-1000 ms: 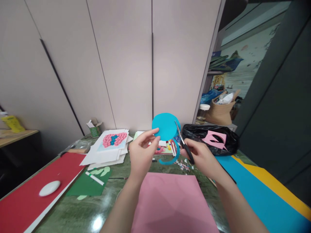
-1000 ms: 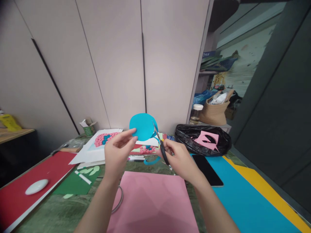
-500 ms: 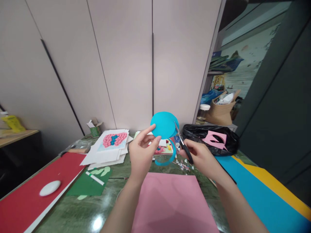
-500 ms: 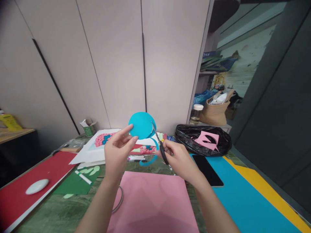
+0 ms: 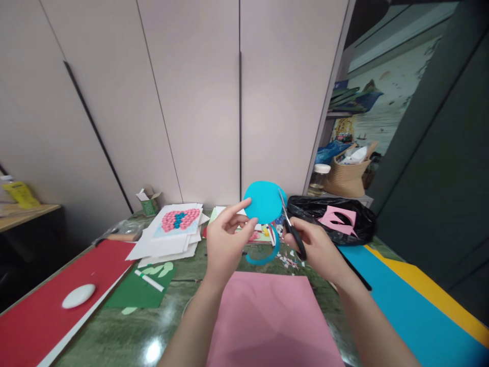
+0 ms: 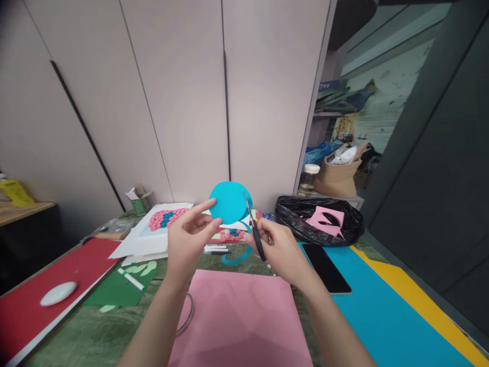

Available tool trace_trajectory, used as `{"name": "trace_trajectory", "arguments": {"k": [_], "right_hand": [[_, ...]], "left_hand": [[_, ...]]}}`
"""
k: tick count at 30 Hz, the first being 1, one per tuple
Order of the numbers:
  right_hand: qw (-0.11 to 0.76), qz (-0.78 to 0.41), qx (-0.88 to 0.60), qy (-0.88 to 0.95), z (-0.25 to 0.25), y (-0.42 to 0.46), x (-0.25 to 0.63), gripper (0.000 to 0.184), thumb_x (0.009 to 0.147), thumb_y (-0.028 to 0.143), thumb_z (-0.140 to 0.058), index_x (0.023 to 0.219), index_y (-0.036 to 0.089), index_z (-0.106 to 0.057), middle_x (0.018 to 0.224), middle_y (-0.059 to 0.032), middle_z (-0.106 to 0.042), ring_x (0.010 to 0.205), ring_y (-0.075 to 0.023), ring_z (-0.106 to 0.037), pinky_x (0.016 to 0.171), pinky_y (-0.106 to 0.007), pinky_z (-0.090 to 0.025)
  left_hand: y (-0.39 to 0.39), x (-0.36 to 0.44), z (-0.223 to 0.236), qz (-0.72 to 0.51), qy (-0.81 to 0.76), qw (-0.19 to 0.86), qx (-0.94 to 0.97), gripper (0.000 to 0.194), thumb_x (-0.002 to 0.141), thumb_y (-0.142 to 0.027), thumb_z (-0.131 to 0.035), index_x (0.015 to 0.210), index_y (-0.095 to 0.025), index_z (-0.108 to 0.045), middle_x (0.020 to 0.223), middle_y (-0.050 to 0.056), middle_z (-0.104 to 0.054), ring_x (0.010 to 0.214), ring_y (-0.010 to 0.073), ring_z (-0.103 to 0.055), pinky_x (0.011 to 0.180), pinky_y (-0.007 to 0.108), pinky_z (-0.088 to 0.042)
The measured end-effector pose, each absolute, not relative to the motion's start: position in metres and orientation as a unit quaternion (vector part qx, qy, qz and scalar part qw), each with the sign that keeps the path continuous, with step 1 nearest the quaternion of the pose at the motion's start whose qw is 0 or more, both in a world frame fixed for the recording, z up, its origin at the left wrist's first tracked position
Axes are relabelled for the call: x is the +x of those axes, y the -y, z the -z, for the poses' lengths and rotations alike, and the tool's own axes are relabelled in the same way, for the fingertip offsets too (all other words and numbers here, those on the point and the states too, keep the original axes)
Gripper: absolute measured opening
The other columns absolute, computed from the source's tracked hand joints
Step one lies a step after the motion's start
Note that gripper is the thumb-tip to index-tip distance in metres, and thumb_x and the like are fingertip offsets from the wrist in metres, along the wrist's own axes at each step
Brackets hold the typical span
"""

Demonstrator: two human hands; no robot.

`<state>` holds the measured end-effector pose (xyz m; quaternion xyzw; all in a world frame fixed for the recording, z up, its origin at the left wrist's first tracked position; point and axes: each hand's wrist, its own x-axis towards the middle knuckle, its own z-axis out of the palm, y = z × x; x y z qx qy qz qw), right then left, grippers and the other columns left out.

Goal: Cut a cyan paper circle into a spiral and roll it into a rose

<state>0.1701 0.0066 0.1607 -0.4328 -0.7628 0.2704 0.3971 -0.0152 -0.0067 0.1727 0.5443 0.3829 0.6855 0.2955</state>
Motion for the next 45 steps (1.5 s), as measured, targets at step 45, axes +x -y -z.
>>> {"name": "trace_trajectory", "arguments": {"k": [45], "right_hand": [[0.383,-0.26,-0.437,0.771,-0.1603,-0.0089,0.1723,0.033,0.082,0.042,-0.056,0.065,0.019,-0.038,0.061,0.0049,-0.037,0.058,-0.0092,-0.031,0.052,-0.022,-0.025]], "left_hand": [[0.0054,-0.0152,-0.1726,-0.723,-0.393,0.257,0.507,0.043,0.069,-0.023,-0.072,0.112,-0.02,-0.067,0.069,0.0,-0.064,0.065,0.0103,-0.058,0.063,0.023,-0.054]]}}
